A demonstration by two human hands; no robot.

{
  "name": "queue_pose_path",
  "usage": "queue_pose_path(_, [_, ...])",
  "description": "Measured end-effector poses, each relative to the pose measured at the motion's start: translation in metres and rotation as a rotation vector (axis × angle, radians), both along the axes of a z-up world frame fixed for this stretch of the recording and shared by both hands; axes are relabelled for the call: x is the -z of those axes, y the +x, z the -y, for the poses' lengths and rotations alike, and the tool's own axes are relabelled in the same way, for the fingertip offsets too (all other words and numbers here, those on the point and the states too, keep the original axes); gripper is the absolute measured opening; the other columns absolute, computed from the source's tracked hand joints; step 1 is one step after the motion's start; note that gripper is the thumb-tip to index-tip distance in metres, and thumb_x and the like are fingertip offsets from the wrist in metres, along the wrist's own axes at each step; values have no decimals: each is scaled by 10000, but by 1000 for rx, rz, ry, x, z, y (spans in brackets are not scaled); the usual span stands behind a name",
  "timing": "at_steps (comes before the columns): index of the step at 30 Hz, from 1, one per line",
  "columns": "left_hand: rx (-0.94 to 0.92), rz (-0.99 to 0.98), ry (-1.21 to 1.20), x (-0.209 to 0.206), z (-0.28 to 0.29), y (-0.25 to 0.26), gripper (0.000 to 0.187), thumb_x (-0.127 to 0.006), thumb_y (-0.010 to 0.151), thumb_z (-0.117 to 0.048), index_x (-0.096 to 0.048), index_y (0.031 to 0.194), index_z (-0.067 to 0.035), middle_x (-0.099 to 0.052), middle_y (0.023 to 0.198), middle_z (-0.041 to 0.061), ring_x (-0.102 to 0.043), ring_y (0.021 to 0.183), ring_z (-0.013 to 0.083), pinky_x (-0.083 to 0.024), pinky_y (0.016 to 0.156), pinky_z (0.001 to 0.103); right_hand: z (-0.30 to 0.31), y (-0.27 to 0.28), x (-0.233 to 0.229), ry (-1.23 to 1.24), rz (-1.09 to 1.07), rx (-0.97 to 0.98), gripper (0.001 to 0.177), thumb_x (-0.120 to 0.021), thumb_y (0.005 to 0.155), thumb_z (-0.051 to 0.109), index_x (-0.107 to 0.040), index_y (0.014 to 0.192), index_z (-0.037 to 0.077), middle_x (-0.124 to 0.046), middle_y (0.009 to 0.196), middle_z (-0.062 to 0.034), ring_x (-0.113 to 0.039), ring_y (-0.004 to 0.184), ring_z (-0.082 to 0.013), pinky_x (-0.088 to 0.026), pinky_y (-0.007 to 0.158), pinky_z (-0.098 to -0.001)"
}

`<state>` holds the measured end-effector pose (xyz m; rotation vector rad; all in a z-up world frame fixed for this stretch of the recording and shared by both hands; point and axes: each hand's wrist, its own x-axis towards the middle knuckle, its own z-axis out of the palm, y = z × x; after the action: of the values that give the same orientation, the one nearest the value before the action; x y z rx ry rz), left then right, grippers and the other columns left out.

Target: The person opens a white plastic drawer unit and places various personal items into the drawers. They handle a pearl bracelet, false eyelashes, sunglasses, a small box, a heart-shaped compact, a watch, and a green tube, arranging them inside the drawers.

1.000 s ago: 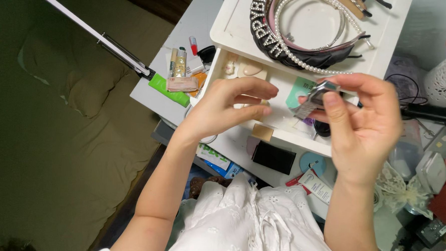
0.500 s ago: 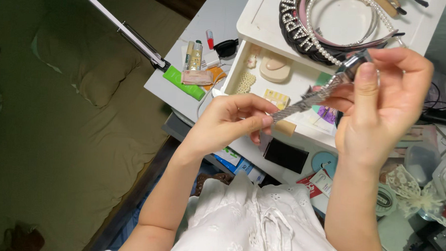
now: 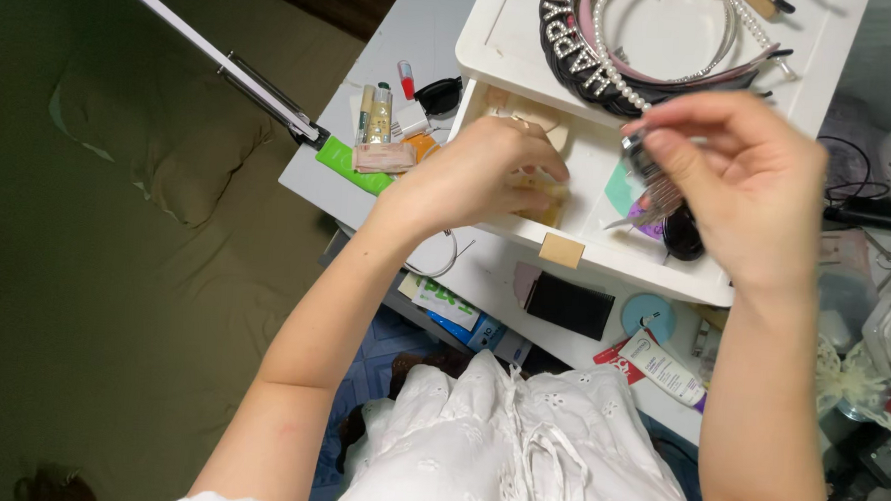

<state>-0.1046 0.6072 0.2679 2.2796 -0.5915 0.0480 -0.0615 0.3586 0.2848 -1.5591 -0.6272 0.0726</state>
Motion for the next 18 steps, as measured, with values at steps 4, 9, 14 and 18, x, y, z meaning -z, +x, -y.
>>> queue_pose_path(4, [-10,10,230,6,12,16,328,-850,614,-118,-784,933,-74,-723,883,118,-699,889,307,-561,754,408,-13,-12,6,-252,-39,29,170,-745,959,40,-745,1121,-11,-771,1035,-75,-706,891,-65,-577,798,-211])
queue_pose_path(9, [-171,207,278,7,13,12,214,-808,762,-85,-761,970,-60,-715,915,113,-693,938,317,-561,792,432,-9,-9,3,-528,-125,123,186,-784,906,69,-783,1088,29,-765,829,-81,-648,693,-79,-511,615,-243])
queue_pose_path(14, [-115,-286,-282,4,2,17,271,-707,917,-102,-714,1183,-48,-786,930,64,-789,849,156,-627,787,292,-20,4,5,-547,-203,-112,255,-733,870,85,-707,1115,20,-744,871,-49,-662,712,-86,-550,594,-255])
queue_pose_path(18, [37,-445,-464,7,-5,20,415,-754,896,-179,-617,1256,-24,-751,1011,48,-732,923,103,-597,820,253,-31,5,11,-549,-276,-139,290,-701,865,61,-528,1093,12,-694,909,-70,-733,766,-79,-570,614,-255])
